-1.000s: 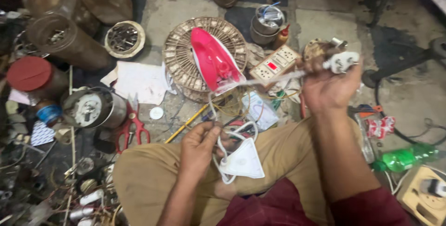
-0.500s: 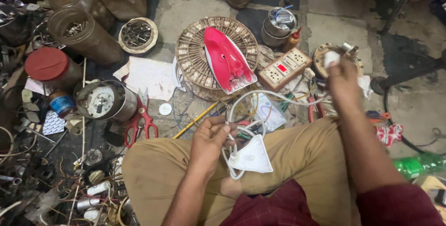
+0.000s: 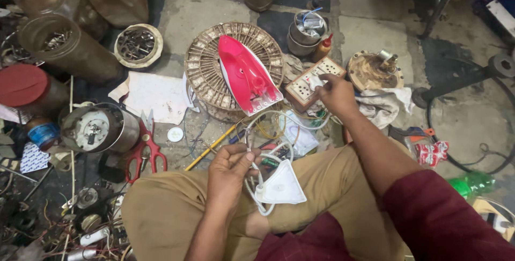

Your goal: The person repairs an iron by disassembling the housing, checking internal connections with a screwdriver, and manipulating a power cord.

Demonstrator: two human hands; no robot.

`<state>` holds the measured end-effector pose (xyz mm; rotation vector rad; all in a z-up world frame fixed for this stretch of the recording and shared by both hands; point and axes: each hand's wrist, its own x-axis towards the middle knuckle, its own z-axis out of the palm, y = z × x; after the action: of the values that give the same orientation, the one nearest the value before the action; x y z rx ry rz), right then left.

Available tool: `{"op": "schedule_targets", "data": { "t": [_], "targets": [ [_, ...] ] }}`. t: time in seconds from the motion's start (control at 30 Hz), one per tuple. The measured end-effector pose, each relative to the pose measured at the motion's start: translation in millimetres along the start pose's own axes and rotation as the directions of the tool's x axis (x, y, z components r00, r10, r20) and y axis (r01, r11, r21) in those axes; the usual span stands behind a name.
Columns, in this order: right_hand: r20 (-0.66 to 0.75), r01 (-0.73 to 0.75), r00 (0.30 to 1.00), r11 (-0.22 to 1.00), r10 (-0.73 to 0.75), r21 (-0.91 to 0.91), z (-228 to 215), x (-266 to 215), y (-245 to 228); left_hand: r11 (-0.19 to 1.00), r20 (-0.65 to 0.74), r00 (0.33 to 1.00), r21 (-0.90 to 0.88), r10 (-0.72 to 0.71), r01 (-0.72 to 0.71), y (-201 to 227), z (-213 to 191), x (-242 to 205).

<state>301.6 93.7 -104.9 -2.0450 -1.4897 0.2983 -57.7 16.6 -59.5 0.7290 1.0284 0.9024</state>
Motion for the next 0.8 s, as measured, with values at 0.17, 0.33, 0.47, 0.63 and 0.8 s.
{"op": "schedule_targets", "data": {
  "t": [0.17,0.33,0.47,0.63,0.8],
  "targets": [
    [0.091,0.048,0.995,0.997,-0.042,-0.058,1,-1,-18,1.000,0.026,1.000,0.000,-0.003,0.003,1,0,0],
    [0.147,0.115,0.985,0.982,-0.093,-0.152,11,4,-21,1.000,0.038,0.999,-0.017,0.012,-0.011,2,-2,-1],
    [0.217,0.085,0.976,0.963,-0.028,-0.255,14,2,-27,1.000,0.026,1.000,-0.002,-0.008,0.008,4,0,0],
    [0.248,0.226,0.956,0.932,-0.157,-0.282,18,-2,-27,1.000,0.034,0.999,0.011,0.012,-0.012,6,6,0],
    [0.257,0.230,0.955,0.913,-0.146,-0.337,18,-9,-26,0.993,-0.048,0.998,-0.105,-0.051,0.045,1,7,4]
  ]
}}
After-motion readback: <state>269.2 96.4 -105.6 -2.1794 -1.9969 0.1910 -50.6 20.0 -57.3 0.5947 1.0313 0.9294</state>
